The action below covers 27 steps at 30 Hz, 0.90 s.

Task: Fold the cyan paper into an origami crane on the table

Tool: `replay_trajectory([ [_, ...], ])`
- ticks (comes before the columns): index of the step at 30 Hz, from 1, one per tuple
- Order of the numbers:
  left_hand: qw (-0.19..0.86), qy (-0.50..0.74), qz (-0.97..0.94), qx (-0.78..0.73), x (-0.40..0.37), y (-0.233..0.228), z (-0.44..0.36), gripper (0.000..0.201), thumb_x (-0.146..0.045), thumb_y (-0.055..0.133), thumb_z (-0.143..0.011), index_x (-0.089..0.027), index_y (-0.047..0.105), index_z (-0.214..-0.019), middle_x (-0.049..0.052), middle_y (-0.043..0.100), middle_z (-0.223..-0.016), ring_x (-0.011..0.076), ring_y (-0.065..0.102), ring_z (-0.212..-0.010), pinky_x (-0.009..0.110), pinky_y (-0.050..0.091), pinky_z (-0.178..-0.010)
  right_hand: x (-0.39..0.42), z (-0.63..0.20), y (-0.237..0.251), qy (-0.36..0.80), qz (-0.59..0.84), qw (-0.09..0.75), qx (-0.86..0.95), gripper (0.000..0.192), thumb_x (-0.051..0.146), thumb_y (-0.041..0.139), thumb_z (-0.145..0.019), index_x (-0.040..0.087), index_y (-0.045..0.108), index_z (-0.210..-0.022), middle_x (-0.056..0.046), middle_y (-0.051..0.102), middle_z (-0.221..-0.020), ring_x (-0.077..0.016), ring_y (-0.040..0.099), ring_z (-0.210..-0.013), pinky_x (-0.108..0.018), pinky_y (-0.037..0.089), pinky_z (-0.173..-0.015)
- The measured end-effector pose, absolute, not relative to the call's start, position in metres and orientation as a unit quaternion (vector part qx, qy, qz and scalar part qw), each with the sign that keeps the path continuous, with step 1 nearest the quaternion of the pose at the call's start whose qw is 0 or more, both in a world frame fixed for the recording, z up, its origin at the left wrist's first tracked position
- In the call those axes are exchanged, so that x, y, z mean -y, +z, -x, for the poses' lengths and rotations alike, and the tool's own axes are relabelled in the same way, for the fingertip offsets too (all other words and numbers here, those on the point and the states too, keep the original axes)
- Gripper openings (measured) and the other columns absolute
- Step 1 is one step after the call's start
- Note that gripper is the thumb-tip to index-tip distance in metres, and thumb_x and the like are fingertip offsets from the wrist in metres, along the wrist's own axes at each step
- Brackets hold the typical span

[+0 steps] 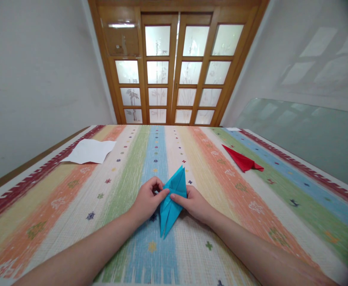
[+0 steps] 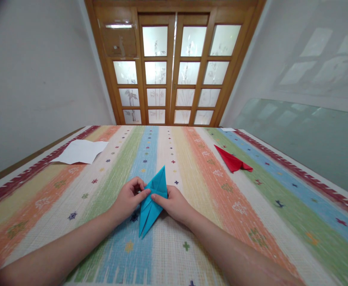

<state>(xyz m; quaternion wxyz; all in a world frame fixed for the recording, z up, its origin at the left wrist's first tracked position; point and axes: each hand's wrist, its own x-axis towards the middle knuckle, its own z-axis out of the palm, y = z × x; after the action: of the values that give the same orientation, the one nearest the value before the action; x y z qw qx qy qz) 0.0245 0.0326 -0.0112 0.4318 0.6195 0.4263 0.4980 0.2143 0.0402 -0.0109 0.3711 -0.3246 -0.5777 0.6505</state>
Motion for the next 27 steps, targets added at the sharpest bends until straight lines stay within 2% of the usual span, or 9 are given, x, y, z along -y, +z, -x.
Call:
replay_trajectory([
  [4, 0.381, 0.485, -0.654, -0.438, -0.025, -0.005, -0.025, 0.018, -0.028, 0.065, -0.087, -0.019, 0.052, -0.078, 0.001, 0.064, -0.085, 0.0139, 0.058, -0.073, 0.024, 0.045, -0.063, -0.04, -0.214, -0.011, 0.641, 0.305, 0.355, 0.608, 0.036, 0.043, 0.072, -0.085, 0.015, 0.072, -0.107, -0.008, 0.075, -0.093, -0.0214, 0.069, -0.083, -0.037, 0.054, -0.079],
  [8, 0.318, 0.465, -0.708, -0.426, -0.021, 0.0, -0.025, 0.007, -0.015, 0.06, -0.086, -0.019, 0.059, -0.08, 0.003, 0.068, -0.098, 0.0174, 0.063, -0.093, 0.026, 0.048, -0.076, -0.039, -0.214, -0.012, 0.608, 0.304, 0.35, 0.645, 0.032, 0.042, 0.071, -0.087, 0.016, 0.073, -0.105, -0.007, 0.075, -0.094, -0.0203, 0.067, -0.082, -0.034, 0.053, -0.076],
  [11, 0.315, 0.45, -0.722, -0.42, -0.022, 0.0, -0.023, 0.01, -0.016, 0.06, -0.087, -0.02, 0.066, -0.093, 0.004, 0.068, -0.101, 0.0178, 0.062, -0.094, 0.026, 0.047, -0.075, -0.039, -0.214, -0.013, 0.607, 0.317, 0.361, 0.633, 0.032, 0.043, 0.072, -0.085, 0.015, 0.074, -0.1, -0.008, 0.075, -0.091, -0.0205, 0.068, -0.08, -0.035, 0.054, -0.076],
  [16, 0.412, 0.42, -0.703, -0.399, -0.025, -0.008, -0.022, 0.031, -0.025, 0.064, -0.088, -0.023, 0.063, -0.119, 0.003, 0.065, -0.096, 0.0131, 0.057, -0.072, 0.025, 0.045, -0.064, -0.04, -0.215, -0.013, 0.63, 0.364, 0.417, 0.545, 0.035, 0.044, 0.077, -0.08, 0.014, 0.073, -0.099, -0.01, 0.076, -0.092, -0.0202, 0.069, -0.075, -0.036, 0.055, -0.073],
  [22, 0.551, 0.415, -0.631, -0.356, -0.03, -0.013, -0.023, 0.049, -0.024, 0.071, -0.082, -0.02, 0.056, -0.128, 0.003, 0.066, -0.09, 0.0142, 0.06, -0.074, 0.026, 0.047, -0.065, -0.042, -0.216, -0.013, 0.649, 0.366, 0.432, 0.508, 0.036, 0.042, 0.08, -0.078, 0.014, 0.073, -0.099, -0.01, 0.076, -0.091, -0.0204, 0.069, -0.076, -0.035, 0.055, -0.073],
  [27, 0.586, 0.397, -0.619, -0.34, -0.027, -0.007, -0.024, 0.064, -0.024, 0.075, -0.078, -0.019, 0.051, -0.136, 0.006, 0.07, -0.097, 0.0154, 0.063, -0.076, 0.029, 0.05, -0.07, -0.042, -0.216, -0.013, 0.644, 0.369, 0.435, 0.509, 0.038, 0.042, 0.079, -0.078, 0.015, 0.072, -0.102, -0.01, 0.076, -0.092, -0.0218, 0.07, -0.078, -0.037, 0.056, -0.076],
])
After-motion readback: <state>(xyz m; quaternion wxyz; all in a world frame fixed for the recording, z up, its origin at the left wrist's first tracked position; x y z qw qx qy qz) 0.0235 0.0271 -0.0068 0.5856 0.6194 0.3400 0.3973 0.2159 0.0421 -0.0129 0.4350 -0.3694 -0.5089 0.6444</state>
